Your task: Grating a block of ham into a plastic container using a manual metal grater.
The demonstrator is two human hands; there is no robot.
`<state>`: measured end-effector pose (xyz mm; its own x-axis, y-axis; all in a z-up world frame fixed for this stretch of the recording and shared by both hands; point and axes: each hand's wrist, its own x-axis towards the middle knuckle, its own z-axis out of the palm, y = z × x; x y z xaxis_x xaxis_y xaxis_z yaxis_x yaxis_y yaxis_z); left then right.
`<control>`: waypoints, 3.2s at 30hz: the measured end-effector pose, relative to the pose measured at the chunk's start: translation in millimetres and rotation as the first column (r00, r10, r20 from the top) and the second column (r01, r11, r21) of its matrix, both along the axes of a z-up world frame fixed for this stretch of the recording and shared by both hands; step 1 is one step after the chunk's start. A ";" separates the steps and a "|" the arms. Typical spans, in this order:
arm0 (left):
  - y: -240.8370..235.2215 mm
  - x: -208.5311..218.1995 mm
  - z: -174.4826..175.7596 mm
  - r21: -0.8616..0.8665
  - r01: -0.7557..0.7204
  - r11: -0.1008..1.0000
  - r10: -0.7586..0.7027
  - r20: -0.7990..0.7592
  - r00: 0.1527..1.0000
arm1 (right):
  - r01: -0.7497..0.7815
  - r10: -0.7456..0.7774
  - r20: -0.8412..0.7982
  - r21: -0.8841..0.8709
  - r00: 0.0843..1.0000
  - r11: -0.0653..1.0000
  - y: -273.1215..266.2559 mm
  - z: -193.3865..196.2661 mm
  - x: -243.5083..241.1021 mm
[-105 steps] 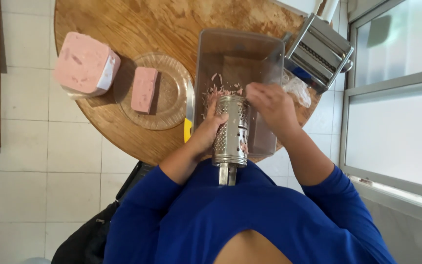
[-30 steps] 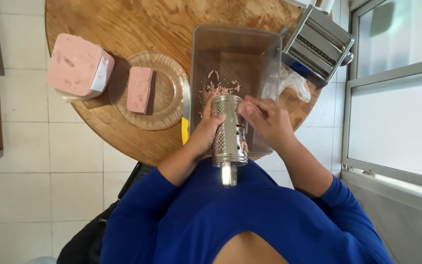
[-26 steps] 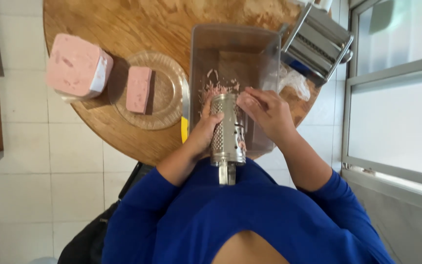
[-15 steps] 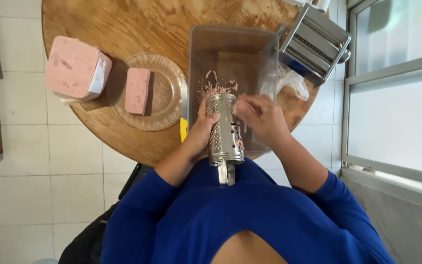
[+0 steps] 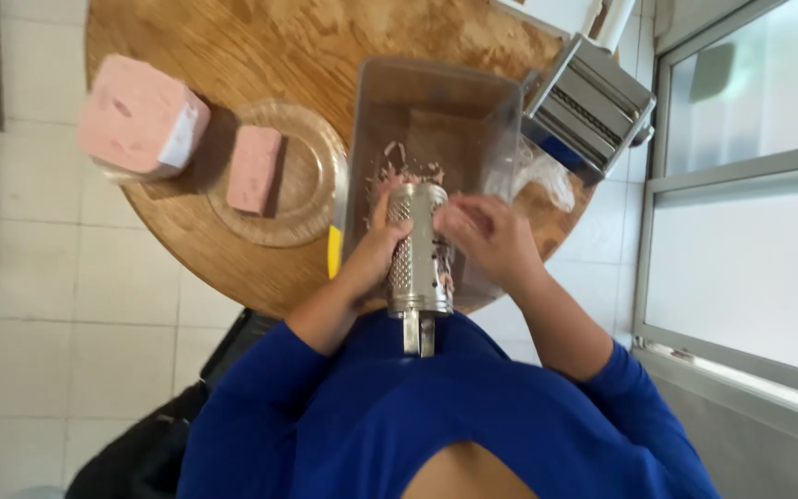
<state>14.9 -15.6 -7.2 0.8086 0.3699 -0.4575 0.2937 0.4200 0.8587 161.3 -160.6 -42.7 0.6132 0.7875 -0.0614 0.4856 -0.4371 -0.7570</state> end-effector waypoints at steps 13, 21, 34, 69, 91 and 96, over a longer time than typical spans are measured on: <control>-24.0 6.7 -34.8 -0.358 -0.287 0.888 0.321 0.036 0.947 | -0.052 0.052 -0.011 0.045 0.999 0.998 -3.2 0.8 8.7; -0.1 7.2 41.0 -0.106 0.035 0.994 -0.042 -0.058 0.997 | 0.063 -0.066 0.051 0.073 0.997 0.995 19.9 -3.4 24.1; -2.5 25.1 -79.9 -0.213 -0.140 0.967 0.139 -0.017 0.990 | 0.045 -0.045 0.142 0.003 0.989 0.999 23.8 -3.1 30.9; 4.8 7.6 -99.4 -0.497 -0.193 0.846 0.290 0.126 0.949 | 0.308 0.089 -0.863 0.272 0.497 0.912 23.5 -76.5 59.7; -7.2 -5.1 -51.5 -0.211 -0.093 0.973 0.091 -0.018 0.996 | 0.118 0.234 -0.662 0.442 0.712 0.889 -22.2 -47.9 12.3; -12.9 -9.6 -68.9 -0.212 -0.119 0.970 0.116 -0.025 0.993 | 0.074 -0.105 -0.252 -0.129 0.962 0.989 -12.6 -29.8 -8.8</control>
<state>5.3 -28.5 -76.1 0.7590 0.3551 -0.5457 0.2414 0.6250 0.7424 152.4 -173.2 -72.5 0.6324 0.7079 -0.3146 0.2360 -0.5629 -0.7921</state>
